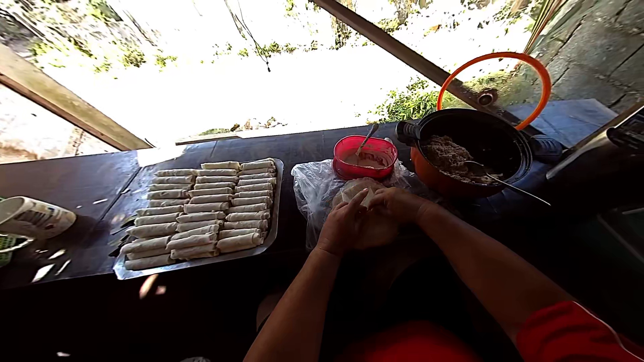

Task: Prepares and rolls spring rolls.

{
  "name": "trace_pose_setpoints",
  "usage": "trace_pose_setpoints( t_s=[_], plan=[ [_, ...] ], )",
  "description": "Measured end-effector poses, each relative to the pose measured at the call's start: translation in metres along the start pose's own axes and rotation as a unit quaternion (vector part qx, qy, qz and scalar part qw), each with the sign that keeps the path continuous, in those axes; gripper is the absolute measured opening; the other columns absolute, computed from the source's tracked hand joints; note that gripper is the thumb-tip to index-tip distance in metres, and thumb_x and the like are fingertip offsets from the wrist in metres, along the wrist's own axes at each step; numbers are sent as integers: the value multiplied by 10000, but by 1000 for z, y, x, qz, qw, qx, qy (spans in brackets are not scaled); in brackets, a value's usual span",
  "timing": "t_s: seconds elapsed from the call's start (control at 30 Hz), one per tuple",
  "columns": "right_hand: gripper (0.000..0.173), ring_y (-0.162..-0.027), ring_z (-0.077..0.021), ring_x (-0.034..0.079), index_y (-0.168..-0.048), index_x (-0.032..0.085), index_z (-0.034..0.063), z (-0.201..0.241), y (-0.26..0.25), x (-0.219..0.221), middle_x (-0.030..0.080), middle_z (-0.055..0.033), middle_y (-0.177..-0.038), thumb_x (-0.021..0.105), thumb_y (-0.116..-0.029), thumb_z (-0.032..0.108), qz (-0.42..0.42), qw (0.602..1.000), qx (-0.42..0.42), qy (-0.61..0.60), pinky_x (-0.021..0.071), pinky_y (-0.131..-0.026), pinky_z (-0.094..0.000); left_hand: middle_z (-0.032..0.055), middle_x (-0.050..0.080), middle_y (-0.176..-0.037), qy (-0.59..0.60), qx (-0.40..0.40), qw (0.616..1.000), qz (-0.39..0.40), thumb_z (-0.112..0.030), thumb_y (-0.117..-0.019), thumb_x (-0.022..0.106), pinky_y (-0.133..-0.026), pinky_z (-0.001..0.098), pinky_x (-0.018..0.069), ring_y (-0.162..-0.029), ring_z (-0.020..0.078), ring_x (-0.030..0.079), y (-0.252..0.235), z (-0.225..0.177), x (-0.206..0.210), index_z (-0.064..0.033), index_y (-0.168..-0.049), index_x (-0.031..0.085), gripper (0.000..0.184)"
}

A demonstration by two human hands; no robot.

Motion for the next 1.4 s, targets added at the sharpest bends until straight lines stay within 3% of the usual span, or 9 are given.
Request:
trace_pose_setpoints(
  t_s=[0.2, 0.3, 0.47, 0.63, 0.77, 0.93, 1.1, 1.27, 1.4],
  plan=[
    [363, -983, -149, 669, -1331, 654, 89, -16, 18, -10, 682, -93, -1174, 665, -971, 129, -64, 992, 12, -108, 562, -924, -333, -62, 762, -1124, -18, -1, 999, -28, -241, -1013, 614, -1013, 390, 534, -1087, 136, 690, 4, 5, 4, -213, -1492, 527, 487],
    [326, -1037, -122, 682, -1276, 694, 95, -17, 24, -9, 699, -70, -1208, 693, -952, 136, -94, 990, 9, -108, 561, -963, -311, -62, 765, -1111, -13, 7, 999, -47, -249, -1011, 619, -1001, 389, 540, -1072, 132, 696, 6, 6, 4, -202, -1478, 542, 476],
    [209, -1117, -105, 672, -1138, 765, 101, -10, 25, -8, 730, -45, -1173, 630, -1011, 197, -128, 989, -15, -66, 527, -1030, -303, -65, 765, -1104, -12, 1, 999, -52, -253, -1012, 615, -995, 387, 546, -1066, 126, 698, 7, 7, 5, -185, -1467, 550, 464],
    [242, -1119, -125, 668, -1123, 773, 112, -7, 19, -6, 731, -48, -1141, 591, -1042, 249, -107, 994, -24, -25, 520, -1030, -317, -81, 763, -1109, -20, -3, 997, -69, -264, -995, 630, -1009, 371, 536, -1093, 105, 684, 9, 6, 3, -184, -1455, 561, 472],
    [252, -1115, -152, 670, -1141, 768, 119, -6, 12, -6, 723, -58, -1147, 561, -1053, 234, -72, 997, -8, -8, 522, -1026, -351, -71, 734, -1228, -28, 7, 997, -75, -265, -970, 653, -1035, 440, 501, -1165, 147, 653, 7, 4, 3, -194, -1452, 575, 493],
    [251, -1110, -179, 670, -1141, 763, 103, -5, 3, -7, 723, -81, -1132, 558, -1058, 224, -27, 1000, 5, 3, 517, -1023, -365, -112, 754, -1154, -36, 7, 998, -55, -275, -1012, 606, -1057, 440, 483, -1121, 108, 674, 5, 2, 6, -231, -1433, 589, 424],
    [258, -1141, -187, 633, -1179, 743, 100, -3, 6, -9, 665, -88, -1212, 586, -1036, 248, -46, 999, -17, 22, 514, -1034, -374, -80, 763, -1150, -44, -19, 998, -52, -311, -1035, 569, -1060, 450, 489, -1138, 145, 677, 2, 5, 7, -211, -1457, 569, 433],
    [278, -1197, -164, 643, -1189, 756, 140, 5, 11, -5, 715, -54, -1208, 572, -1047, 294, -97, 994, -47, 29, 492, -1084, -354, -74, 762, -1156, -28, -30, 998, -43, -330, -1029, 578, -1055, 442, 497, -1153, 141, 672, 3, 9, 8, -213, -1493, 530, 481],
    [285, -1231, -162, 629, -1165, 764, 154, 1, 8, -2, 716, -47, -1226, 538, -1061, 294, -92, 995, -34, 30, 470, -1108, -350, 49, 692, -1300, 109, -49, 988, -101, -153, -1019, 564, -985, 374, 572, -1159, 142, 676, 2, 23, -19, -87, -1458, 526, 446]
  ],
)
Point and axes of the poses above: each hand's wrist, its own y-axis away from the middle knuckle, its own x-axis out of the palm, z = x × y, the point moved 8 cm from there along -y, towards the middle knuckle
